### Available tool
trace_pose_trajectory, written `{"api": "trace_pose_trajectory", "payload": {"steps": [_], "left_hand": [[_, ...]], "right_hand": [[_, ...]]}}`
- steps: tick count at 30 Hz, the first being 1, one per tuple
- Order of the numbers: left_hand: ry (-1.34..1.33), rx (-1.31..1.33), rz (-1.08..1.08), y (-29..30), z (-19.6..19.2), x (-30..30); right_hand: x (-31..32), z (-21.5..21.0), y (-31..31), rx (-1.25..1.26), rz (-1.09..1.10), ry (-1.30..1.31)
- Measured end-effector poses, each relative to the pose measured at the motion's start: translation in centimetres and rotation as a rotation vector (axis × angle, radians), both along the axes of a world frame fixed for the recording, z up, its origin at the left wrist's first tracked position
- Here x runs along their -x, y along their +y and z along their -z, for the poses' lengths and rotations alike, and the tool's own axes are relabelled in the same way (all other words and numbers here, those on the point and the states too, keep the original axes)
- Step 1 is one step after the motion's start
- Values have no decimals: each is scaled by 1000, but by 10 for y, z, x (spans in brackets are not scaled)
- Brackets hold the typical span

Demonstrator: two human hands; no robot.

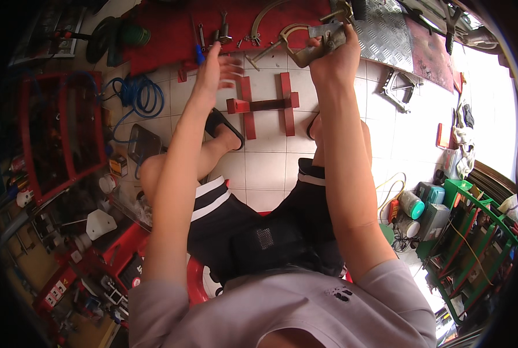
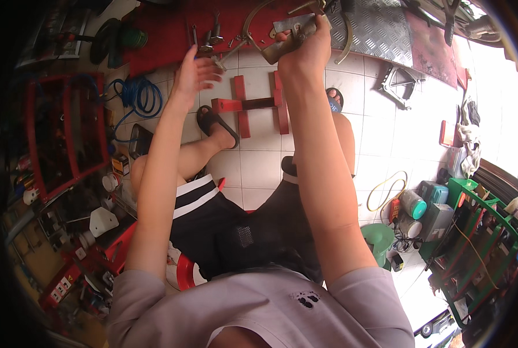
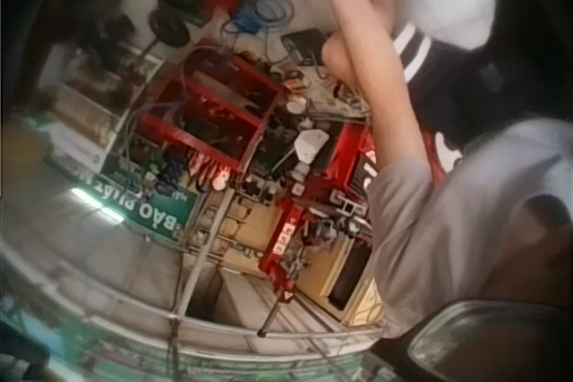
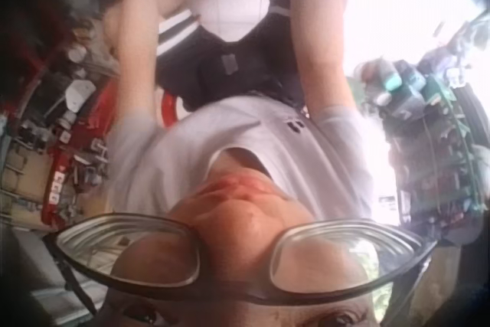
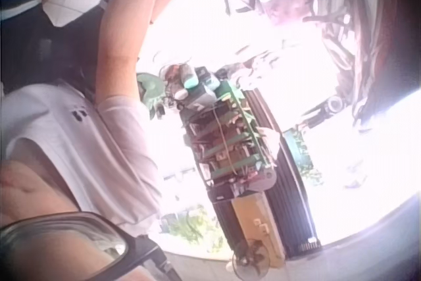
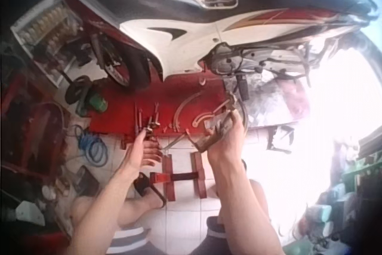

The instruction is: The person sits on the floor and assembles a mechanical component by hand. They insert a small metal pin into a housing, attach a curved metal bracket, and manipulate the parts to fit them together.

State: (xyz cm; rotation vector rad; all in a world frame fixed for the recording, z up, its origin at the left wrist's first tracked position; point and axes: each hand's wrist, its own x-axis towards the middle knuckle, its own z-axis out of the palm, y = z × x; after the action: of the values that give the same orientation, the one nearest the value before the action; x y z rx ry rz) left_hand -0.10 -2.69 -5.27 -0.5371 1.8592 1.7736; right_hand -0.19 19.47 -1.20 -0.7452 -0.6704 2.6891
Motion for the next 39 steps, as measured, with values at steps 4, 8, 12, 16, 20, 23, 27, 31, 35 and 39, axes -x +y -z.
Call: {"api": "trace_pose_trajectory", "payload": {"steps": [4,8,12,16,20,23,27,31,35,39], "left_hand": [[-176,-428,278,15,-39,-35],[276,-308,82,27,-43,-47],[388,-283,161,19,-48,-45],[413,-342,144,10,-33,-44],[549,-211,6,13,-43,-43],[88,-437,97,0,-46,-43],[266,-430,97,0,-35,-47],[703,8,83,4,-32,-49],[595,-295,-38,5,-36,-47],[44,-948,-275,-14,-41,-41]], "right_hand": [[-3,-7,-7,-41,-8,-59],[-4,-2,-9,-14,3,-76],[-3,-5,-13,-10,9,-51],[1,0,-20,-13,2,-76],[0,-2,-26,-13,-10,-83],[2,2,-25,-60,-40,-13],[3,10,-24,-33,-89,10],[3,11,-28,-63,-66,3],[1,7,-30,-38,-64,-14],[1,12,-20,-2,-95,25]]}}
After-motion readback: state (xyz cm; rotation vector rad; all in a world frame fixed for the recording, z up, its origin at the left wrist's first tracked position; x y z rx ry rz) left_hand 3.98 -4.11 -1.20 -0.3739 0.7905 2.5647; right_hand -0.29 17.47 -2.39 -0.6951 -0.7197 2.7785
